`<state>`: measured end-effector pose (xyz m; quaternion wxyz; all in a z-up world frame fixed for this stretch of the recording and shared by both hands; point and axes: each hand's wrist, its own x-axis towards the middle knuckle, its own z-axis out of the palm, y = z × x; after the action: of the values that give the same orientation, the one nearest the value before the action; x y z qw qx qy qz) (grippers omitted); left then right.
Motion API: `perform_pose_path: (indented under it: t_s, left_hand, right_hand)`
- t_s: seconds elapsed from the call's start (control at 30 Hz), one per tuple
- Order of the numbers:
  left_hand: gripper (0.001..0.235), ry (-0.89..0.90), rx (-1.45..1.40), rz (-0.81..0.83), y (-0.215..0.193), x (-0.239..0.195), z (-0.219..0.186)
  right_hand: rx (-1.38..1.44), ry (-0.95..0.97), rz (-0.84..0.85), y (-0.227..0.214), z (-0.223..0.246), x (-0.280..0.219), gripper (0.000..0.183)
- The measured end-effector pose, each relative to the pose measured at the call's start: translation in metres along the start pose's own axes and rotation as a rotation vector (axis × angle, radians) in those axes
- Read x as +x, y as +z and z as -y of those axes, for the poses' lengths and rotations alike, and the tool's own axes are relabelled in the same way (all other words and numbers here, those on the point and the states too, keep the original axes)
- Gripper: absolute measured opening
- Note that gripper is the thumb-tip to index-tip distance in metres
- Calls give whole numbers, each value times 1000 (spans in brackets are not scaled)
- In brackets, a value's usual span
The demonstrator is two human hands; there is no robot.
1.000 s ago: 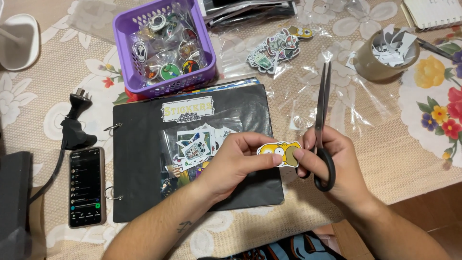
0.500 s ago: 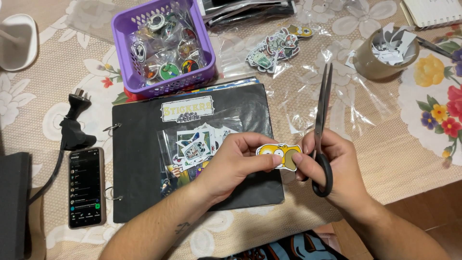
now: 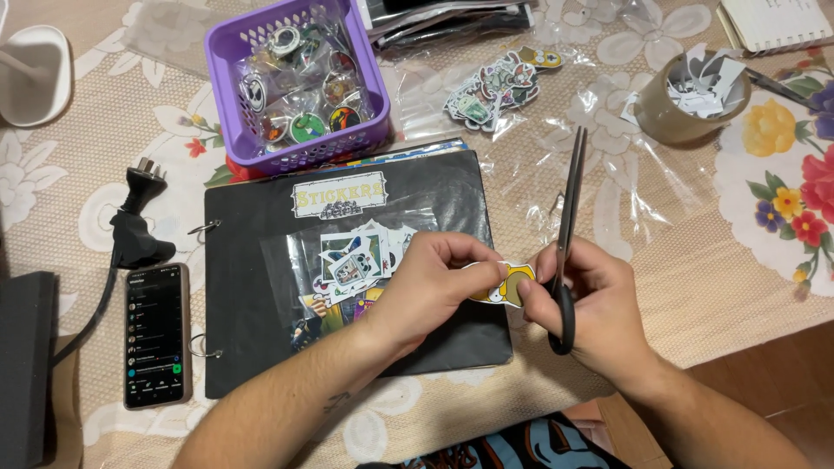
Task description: The person uses scissors to cut out a Homer Simpson sticker, a panda sticker, and a butterfly sticker from a sheet. They place the cut stickers into a clear plastic sleeve inside a black binder labeled 'STICKERS'.
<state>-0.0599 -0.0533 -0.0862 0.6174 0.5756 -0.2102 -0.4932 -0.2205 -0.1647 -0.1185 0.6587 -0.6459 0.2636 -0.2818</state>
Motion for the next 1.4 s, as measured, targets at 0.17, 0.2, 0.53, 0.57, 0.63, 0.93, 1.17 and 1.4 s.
perform_pose_path:
  t_s: [0.17,0.2,0.53,0.57,0.63,0.93,1.17,1.4]
  left_hand:
    - [19,-4,9,-4,1,-2,-1]
    - [19,2,11,-4,2,-3,-2]
    - [12,150,-1,86,-21,-2,-2]
    - [11,200,5,113,-25,-1,-3]
    - [9,251,6,132,-27,0,-6]
    - [9,273,36,662,-16,25,-1]
    - [6,233,61,517,-20,24,7]
    - [4,332,59,532,-22,6,-11]
  right_hand:
    - [-3,8,-11,0,4,1,22]
    - [-1,16,-7,-1,2,1,22]
    - [49,65,226,-19,25,9,21]
    - [88,83,307,-24,25,10,22]
    - [124,105,395,-30,24,12,23]
    - [687,589,764,-44,21,17,37]
    - [159,302,968,-82,50,19,52]
    - [-794,574,109,-169,62,32,62]
